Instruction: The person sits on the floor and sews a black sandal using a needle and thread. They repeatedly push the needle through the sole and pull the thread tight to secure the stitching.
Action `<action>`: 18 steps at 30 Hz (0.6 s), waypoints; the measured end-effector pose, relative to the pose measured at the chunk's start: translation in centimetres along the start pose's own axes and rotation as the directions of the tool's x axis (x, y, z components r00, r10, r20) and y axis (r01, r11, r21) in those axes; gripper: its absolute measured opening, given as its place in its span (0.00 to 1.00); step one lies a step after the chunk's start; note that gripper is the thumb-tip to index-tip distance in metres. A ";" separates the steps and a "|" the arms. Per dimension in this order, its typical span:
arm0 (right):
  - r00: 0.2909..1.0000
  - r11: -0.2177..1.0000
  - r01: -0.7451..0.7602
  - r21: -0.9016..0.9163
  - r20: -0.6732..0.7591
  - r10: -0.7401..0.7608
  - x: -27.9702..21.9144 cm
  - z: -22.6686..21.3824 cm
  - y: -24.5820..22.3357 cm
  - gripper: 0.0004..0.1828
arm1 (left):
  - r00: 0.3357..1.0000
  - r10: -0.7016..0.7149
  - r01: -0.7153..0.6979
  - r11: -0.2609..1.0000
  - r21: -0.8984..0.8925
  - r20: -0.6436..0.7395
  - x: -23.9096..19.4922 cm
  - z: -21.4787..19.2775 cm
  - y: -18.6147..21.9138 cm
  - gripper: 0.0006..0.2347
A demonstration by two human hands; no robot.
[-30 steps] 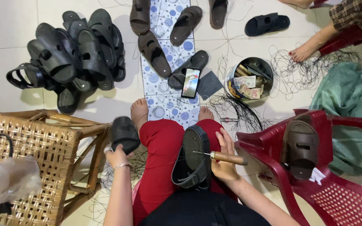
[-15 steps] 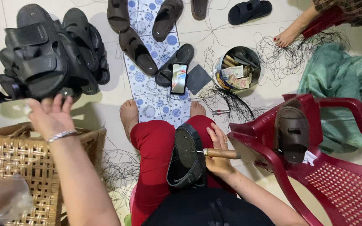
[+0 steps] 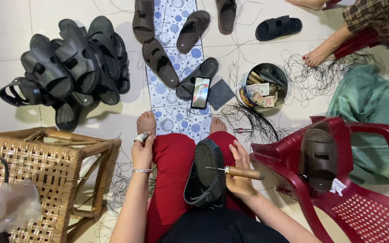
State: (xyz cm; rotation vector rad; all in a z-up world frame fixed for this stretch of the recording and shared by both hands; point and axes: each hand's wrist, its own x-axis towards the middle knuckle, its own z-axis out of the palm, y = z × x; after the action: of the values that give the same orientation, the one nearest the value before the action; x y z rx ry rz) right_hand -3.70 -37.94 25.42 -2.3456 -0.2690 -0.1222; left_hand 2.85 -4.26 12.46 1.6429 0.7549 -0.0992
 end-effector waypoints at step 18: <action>0.994 0.992 -0.101 0.079 0.055 0.097 0.7 -1.6 -2.9 0.40 | 0.752 0.652 -0.652 0.757 -0.041 0.092 -16.4 2.6 12.8 0.09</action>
State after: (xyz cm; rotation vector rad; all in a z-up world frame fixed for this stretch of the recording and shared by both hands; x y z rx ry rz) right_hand -3.66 -36.95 28.61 -2.2776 -0.1783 -0.0029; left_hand -2.42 -13.70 30.49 1.7956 0.0633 0.3223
